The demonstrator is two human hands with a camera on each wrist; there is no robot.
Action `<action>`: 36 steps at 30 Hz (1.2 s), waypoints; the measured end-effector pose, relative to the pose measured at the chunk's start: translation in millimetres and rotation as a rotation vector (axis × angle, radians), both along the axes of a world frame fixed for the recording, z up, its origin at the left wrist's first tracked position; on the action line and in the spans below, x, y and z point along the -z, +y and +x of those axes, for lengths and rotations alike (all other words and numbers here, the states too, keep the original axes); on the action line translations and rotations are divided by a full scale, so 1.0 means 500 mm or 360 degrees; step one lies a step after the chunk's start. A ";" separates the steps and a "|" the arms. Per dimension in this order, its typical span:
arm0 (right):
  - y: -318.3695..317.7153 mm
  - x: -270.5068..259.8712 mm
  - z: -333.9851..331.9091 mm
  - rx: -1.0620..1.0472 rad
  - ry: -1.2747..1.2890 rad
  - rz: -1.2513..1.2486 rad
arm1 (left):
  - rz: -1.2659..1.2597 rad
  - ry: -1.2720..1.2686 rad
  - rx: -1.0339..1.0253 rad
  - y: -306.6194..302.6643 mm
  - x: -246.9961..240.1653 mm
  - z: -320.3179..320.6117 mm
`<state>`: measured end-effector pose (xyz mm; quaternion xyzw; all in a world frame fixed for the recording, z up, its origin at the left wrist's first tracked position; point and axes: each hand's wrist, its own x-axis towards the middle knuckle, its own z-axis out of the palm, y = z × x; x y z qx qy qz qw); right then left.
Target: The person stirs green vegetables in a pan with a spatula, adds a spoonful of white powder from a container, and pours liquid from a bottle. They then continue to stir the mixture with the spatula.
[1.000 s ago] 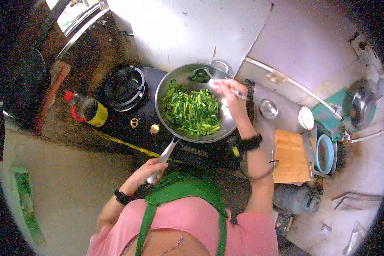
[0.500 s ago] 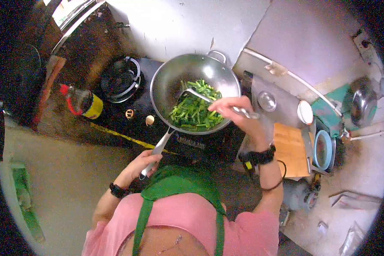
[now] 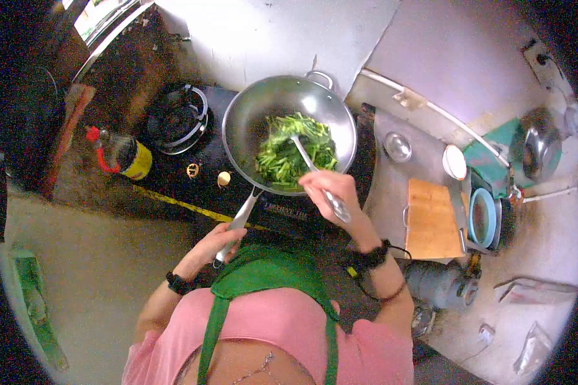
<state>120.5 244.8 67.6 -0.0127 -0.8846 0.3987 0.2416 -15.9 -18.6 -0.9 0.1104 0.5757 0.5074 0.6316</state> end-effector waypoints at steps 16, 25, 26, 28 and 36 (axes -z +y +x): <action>-0.077 0.063 -0.054 0.0409 0.0304 -0.0302 | 0.0136 -0.0125 0.0067 -0.001 0.006 0.018; -0.039 0.067 -0.089 0.0465 0.0133 -0.0357 | 0.0134 -0.0068 0.0073 0.009 0.018 0.034; -0.018 0.054 -0.078 0.0464 0.0159 -0.0489 | 0.0070 -0.0025 0.0038 0.010 0.017 0.038; 0.006 0.008 -0.073 0.0506 0.0270 -0.0716 | 0.0052 -0.0001 0.0031 0.014 0.010 0.041; -0.019 0.096 -0.079 0.0537 0.0370 -0.0398 | -0.0003 0.0107 -0.0006 0.012 -0.001 0.047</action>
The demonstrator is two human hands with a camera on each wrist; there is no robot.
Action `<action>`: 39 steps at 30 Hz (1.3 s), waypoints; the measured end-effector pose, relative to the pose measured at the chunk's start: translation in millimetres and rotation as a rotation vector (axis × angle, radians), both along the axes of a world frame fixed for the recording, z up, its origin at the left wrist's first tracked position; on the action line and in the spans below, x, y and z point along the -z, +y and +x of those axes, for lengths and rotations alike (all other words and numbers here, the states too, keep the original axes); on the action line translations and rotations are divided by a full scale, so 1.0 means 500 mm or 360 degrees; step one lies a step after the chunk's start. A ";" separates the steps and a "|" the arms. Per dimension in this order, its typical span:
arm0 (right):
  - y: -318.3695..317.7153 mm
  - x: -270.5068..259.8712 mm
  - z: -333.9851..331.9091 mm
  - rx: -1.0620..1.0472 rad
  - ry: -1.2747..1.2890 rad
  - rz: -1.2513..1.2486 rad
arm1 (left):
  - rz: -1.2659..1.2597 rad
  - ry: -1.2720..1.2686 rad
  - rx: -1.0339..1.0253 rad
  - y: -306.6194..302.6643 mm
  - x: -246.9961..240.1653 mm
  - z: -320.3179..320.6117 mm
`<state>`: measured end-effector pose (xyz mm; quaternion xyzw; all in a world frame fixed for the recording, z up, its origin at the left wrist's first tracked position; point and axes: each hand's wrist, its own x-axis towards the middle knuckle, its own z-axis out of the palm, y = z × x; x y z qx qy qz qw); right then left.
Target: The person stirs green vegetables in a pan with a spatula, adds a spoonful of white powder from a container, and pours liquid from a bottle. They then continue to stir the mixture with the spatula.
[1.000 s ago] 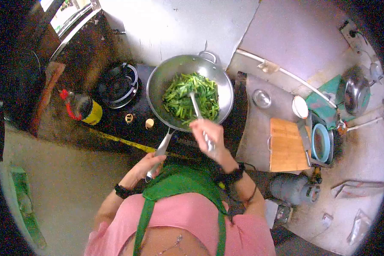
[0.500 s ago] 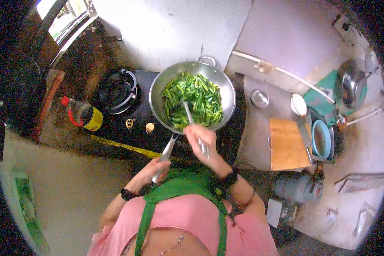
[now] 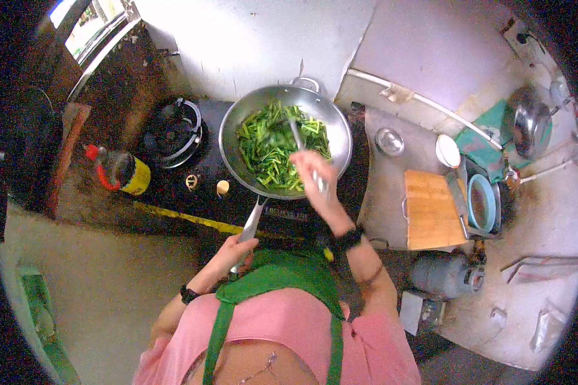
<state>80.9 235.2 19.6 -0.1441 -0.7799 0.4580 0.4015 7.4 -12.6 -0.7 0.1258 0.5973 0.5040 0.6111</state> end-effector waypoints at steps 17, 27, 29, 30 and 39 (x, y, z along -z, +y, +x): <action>-0.072 -0.044 0.036 -0.0201 -0.0236 0.0100 | 0.0059 -0.0160 0.0059 -0.005 0.010 -0.014; -0.071 -0.024 0.006 -0.0180 -0.0180 0.0182 | -0.0001 -0.0152 0.0089 -0.007 0.009 -0.021; 0.014 -0.022 -0.056 -0.0083 -0.0219 -0.0004 | 0.0038 -0.0186 0.0036 -0.005 0.012 -0.018; 0.058 -0.023 -0.087 -0.0121 0.0007 -0.0182 | 0.0103 -0.0194 0.0021 -0.006 0.014 -0.019; -0.025 -0.018 -0.030 -0.0281 -0.0201 -0.0092 | 0.0094 -0.0246 0.0016 -0.007 0.019 -0.019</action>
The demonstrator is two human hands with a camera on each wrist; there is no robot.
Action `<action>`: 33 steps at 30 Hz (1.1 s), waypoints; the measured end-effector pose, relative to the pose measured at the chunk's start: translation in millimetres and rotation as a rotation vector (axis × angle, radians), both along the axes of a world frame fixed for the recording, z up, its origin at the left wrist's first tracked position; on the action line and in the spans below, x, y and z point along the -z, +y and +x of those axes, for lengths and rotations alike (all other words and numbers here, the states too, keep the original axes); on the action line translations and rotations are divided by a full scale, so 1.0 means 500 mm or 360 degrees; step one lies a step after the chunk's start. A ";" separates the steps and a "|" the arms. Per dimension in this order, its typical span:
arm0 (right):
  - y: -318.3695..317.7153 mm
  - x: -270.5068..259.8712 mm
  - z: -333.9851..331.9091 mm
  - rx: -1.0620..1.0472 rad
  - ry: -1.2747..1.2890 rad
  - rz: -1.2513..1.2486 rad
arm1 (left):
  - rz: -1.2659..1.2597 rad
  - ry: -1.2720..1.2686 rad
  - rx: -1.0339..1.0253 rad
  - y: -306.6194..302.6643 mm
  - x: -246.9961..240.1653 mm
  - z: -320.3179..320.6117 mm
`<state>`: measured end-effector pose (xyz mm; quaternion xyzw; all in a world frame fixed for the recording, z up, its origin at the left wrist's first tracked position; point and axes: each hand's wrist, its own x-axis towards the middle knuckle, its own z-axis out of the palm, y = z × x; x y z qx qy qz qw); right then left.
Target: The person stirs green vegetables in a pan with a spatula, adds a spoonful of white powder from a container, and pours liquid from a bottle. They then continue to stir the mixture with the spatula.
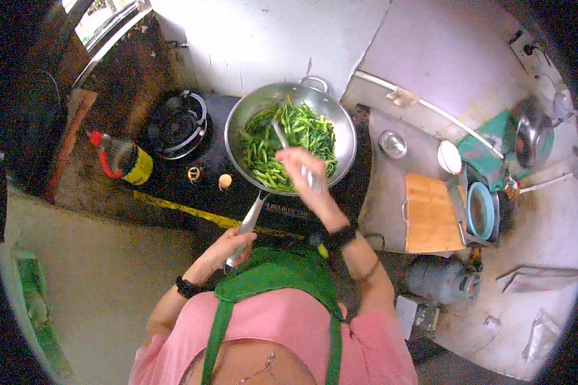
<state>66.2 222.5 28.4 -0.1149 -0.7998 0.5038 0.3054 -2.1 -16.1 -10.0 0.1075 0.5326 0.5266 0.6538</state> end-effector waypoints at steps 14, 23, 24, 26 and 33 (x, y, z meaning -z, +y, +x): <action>-0.061 -0.066 0.083 -0.0024 -0.0047 0.0359 | -0.0088 0.0083 0.0022 0.007 -0.006 -0.008; 0.116 -0.057 -0.062 0.0247 0.0120 -0.0062 | -0.0127 0.0043 0.0003 -0.001 -0.005 0.001; 0.123 -0.068 -0.065 0.0287 0.0208 -0.0119 | -0.0104 0.0042 0.0011 0.000 -0.004 -0.001; 0.126 -0.026 -0.052 0.0337 0.0230 -0.0160 | -0.0075 0.0052 0.0024 0.001 -0.003 -0.006; -0.072 -0.006 0.027 0.0184 0.0099 -0.0143 | -0.0090 0.0003 0.0051 0.005 -0.018 -0.012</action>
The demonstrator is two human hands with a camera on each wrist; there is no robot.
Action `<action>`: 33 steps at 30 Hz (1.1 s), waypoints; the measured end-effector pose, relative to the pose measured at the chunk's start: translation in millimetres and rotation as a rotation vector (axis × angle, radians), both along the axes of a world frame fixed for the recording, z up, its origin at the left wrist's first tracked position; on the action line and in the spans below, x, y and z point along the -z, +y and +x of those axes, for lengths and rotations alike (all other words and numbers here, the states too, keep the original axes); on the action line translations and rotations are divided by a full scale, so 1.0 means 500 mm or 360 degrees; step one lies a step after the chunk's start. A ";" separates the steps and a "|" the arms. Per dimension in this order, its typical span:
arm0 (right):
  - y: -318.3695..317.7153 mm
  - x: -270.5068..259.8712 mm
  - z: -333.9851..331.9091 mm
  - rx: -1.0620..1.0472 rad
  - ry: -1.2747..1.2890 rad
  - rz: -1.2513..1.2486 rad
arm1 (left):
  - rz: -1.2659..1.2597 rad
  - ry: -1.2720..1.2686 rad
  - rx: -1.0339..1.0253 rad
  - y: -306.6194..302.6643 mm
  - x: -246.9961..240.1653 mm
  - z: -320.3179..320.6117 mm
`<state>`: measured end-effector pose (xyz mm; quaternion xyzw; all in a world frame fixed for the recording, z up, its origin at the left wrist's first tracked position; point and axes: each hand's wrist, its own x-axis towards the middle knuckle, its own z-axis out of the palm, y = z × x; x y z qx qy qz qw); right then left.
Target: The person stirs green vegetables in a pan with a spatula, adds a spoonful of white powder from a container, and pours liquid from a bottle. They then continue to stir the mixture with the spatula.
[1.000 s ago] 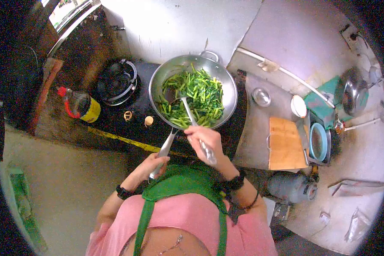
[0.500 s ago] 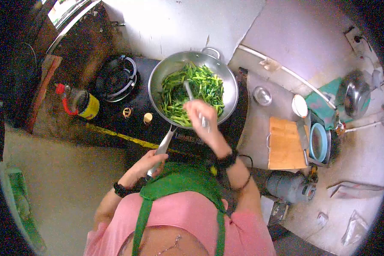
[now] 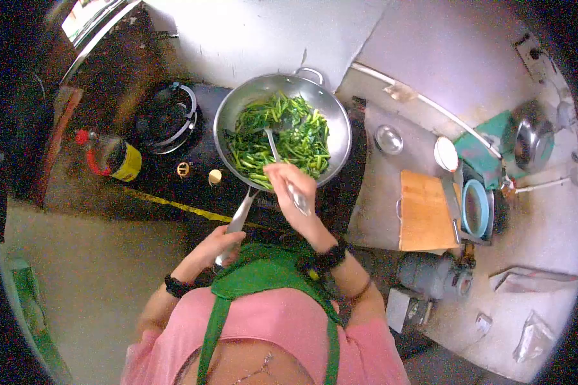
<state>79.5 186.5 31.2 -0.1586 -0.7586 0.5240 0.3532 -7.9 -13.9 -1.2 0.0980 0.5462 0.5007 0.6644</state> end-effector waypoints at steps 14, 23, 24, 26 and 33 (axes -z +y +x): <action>0.125 -0.120 0.098 -0.0380 -0.0525 0.0267 | 0.0009 -0.0049 0.0018 -0.003 0.015 -0.004; 0.174 -0.039 0.023 0.0129 0.0021 -0.0050 | 0.0028 -0.0032 0.0034 -0.006 0.013 -0.008; 0.170 0.000 0.059 0.0049 0.0064 -0.0026 | 0.0009 -0.0033 0.0033 -0.007 0.009 -0.006; 0.110 -0.043 0.129 0.0023 -0.0252 0.0191 | -0.0006 -0.0038 0.0013 -0.004 0.006 -0.003; 0.145 -0.064 0.069 -0.0035 -0.0396 0.0348 | -0.0007 -0.0005 0.0032 -0.007 0.012 -0.004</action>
